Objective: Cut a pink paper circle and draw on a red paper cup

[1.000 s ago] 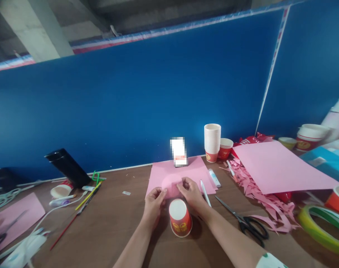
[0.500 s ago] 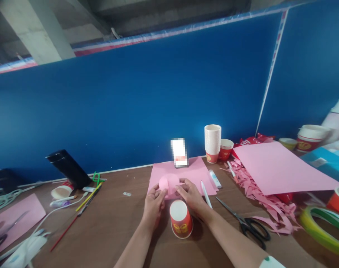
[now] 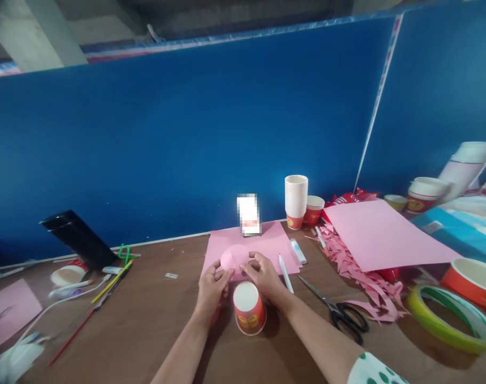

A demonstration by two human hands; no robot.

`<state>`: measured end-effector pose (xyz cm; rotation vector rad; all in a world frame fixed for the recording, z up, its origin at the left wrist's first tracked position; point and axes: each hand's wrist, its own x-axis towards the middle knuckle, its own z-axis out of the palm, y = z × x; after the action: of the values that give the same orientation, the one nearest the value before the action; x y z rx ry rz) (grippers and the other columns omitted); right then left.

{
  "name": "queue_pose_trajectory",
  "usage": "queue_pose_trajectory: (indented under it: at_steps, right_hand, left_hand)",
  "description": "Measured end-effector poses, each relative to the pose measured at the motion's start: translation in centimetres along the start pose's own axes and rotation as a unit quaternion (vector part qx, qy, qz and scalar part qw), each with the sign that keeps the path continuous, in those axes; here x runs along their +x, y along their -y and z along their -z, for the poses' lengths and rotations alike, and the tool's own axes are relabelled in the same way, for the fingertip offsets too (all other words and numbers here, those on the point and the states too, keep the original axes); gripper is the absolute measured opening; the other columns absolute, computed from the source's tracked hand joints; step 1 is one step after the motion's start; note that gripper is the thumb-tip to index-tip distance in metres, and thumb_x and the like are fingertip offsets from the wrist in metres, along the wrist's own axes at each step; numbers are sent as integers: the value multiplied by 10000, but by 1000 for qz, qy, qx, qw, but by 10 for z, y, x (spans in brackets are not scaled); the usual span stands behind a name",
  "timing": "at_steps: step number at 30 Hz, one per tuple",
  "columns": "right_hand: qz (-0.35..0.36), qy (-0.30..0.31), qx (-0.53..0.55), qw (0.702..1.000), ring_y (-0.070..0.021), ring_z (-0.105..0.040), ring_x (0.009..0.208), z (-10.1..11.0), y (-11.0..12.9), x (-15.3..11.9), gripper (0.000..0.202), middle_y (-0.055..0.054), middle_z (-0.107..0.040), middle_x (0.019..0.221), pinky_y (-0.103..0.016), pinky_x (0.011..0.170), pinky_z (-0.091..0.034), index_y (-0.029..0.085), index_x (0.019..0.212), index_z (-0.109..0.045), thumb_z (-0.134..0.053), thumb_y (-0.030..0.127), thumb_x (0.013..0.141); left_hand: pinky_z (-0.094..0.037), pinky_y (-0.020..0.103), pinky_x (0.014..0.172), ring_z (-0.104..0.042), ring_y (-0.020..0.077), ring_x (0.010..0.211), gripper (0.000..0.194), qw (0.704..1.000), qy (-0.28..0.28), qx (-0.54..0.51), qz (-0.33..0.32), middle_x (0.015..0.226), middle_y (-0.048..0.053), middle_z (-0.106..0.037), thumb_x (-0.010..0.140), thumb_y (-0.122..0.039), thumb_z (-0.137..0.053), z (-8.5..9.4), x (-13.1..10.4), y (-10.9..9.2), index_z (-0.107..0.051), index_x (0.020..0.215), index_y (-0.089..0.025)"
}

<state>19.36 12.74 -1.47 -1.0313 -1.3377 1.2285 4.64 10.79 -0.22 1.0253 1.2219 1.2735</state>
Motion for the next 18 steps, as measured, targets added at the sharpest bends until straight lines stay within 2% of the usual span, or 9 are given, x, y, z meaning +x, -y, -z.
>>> queue_pose_trajectory:
  at_steps: [12, 18]
  right_hand:
    - [15, 3, -11, 1000, -126, -565, 586, 0, -2, 0, 244, 5, -627, 659, -228, 511, -383, 162, 931, -508, -592, 340, 786]
    - [6, 0, -17, 1000, -149, -596, 620, -1, 1, -1, 283, 8, -618, 649, -242, 538, -417, 161, 955, -510, -606, 354, 772]
  left_hand:
    - [-252, 148, 333, -348, 27, 350, 708, 1000, 14, -13, 6, 533, -84, -491, 637, -377, -717, 0, -1, -2, -410, 1234, -151]
    - [-269, 151, 336, -364, 30, 361, 773, 1000, -4, -15, -2, 566, -86, -497, 621, -351, -731, -1, -2, -1, -357, 1273, -173]
